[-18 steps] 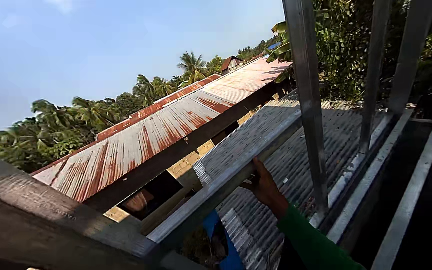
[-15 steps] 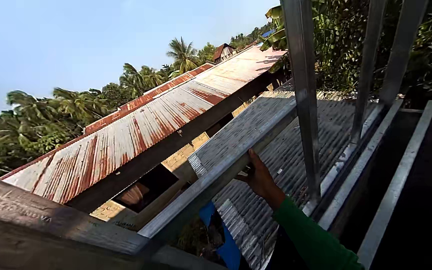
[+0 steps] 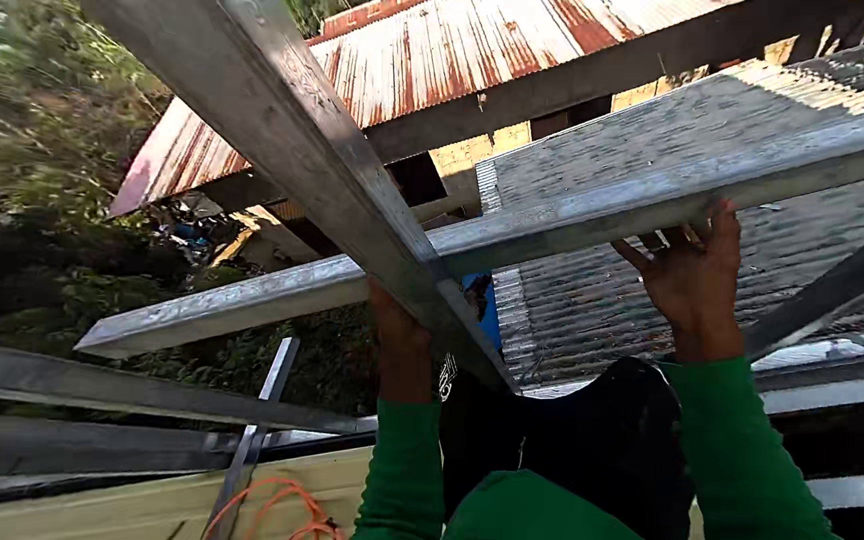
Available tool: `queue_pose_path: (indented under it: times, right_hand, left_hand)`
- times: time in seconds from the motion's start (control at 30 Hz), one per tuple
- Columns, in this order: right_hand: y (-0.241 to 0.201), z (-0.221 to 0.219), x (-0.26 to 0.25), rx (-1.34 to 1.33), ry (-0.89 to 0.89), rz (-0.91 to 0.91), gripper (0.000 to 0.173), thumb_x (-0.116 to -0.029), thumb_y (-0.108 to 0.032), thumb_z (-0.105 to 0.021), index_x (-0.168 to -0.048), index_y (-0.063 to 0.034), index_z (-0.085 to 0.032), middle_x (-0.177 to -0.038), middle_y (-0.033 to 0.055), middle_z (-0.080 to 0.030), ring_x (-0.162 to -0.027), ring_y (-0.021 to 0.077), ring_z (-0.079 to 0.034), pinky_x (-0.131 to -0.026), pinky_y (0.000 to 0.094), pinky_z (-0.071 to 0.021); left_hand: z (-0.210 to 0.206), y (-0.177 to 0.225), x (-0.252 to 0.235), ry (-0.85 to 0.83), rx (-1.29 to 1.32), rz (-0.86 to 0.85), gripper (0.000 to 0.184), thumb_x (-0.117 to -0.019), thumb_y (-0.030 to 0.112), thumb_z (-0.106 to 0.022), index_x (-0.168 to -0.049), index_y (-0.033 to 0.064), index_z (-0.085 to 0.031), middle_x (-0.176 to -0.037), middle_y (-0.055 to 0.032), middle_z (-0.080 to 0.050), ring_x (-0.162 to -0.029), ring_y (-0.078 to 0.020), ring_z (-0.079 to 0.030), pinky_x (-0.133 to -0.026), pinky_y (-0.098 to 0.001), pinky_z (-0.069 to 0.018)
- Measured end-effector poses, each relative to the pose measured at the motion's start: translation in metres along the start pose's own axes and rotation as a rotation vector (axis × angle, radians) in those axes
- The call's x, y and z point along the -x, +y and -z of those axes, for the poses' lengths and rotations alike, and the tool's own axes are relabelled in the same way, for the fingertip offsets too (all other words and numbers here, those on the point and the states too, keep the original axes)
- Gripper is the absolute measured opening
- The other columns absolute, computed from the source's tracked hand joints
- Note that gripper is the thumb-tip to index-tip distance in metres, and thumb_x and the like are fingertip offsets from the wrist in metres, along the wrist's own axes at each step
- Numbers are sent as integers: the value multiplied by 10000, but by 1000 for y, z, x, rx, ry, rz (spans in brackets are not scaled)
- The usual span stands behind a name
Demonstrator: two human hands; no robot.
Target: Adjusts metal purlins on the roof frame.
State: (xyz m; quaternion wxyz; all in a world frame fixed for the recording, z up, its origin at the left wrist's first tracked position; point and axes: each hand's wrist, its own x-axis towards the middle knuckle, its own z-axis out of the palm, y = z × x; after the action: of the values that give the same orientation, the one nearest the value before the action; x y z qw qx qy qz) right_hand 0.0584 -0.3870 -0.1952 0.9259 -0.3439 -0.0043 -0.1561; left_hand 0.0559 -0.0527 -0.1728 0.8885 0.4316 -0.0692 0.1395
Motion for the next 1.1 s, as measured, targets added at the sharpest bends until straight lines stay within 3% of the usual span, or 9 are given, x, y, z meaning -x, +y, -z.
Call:
queue_pose_path:
  times: [0.23, 0.3, 0.37, 0.53, 0.7, 0.83, 0.97, 1.1]
  right_hand:
    - [1, -8, -8, 14, 5, 14, 452, -1083, -536, -374, -1405, -237, -481, -1288, 35, -648, -1149, 269, -681, -920, 539, -598]
    - [1, -10, -11, 14, 17, 33, 459, -1091, -516, -366, -1407, -201, -471, -1272, 66, -654, -1108, 287, -696, -900, 537, -608]
    - [-1, -11, -10, 22, 13, 21, 441, -1087, -524, -377, -1397, -227, -477, -1265, 38, -655, -1098, 257, -702, -897, 495, -615]
    - [0, -12, -14, 47, 15, 55, 455, -1095, -505, -358, -1398, -182, -461, -1258, 77, -657, -1093, 274, -702, -908, 508, -610]
    - [-2, -15, -12, 34, 62, 18, 463, -1090, -530, -357, -1432, -231, -445, -1295, 49, -640, -1097, 266, -700, -901, 486, -613]
    - [-1, -14, -13, 27, 54, 20, 451, -1090, -528, -359, -1420, -240, -466, -1291, 35, -640, -1082, 245, -703, -898, 461, -613]
    - [1, -15, -15, 40, 45, 29, 450, -1093, -527, -347, -1411, -233, -467, -1269, 43, -647, -1057, 248, -712, -882, 461, -620]
    - [1, -4, -17, 18, -13, 30, 461, -1085, -557, -331, -1437, -279, -436, -1321, 34, -626, -1143, 267, -681, -971, 506, -575]
  left_hand:
    - [1, 2, -1, -134, 85, 30, 579, -907, 735, -536, -1198, 255, -679, -1078, -3, -747, -994, -143, -726, -821, -386, -634]
    - [2, 2, -1, -173, 75, 27, 590, -873, 722, -608, -1211, 244, -676, -1074, -10, -744, -980, -140, -727, -810, -377, -636]
    - [4, 1, -3, -195, 91, 31, 563, -853, 699, -658, -1178, 241, -696, -1052, -6, -750, -971, -136, -731, -806, -367, -635]
    - [1, 0, -4, -115, 90, 26, 503, -1000, 648, -454, -1133, 221, -685, -1007, -11, -750, -944, -132, -734, -793, -362, -637]
    - [0, 0, -3, -117, 70, 21, 424, -992, 591, -528, -1108, 217, -692, -962, 9, -747, -903, -107, -733, -766, -331, -635]
    - [3, 0, -6, -214, 113, 33, 427, -959, 588, -593, -1120, 209, -703, -981, -2, -752, -922, -115, -736, -783, -339, -635]
    - [-4, 2, -12, -174, 184, 33, 366, -979, 515, -576, -1003, 176, -710, -902, -41, -754, -862, -141, -743, -751, -356, -637]
    - [-15, 5, -13, -138, 153, 2, 291, -1010, 405, -520, -935, 180, -689, -842, -24, -738, -811, -116, -731, -721, -329, -628]
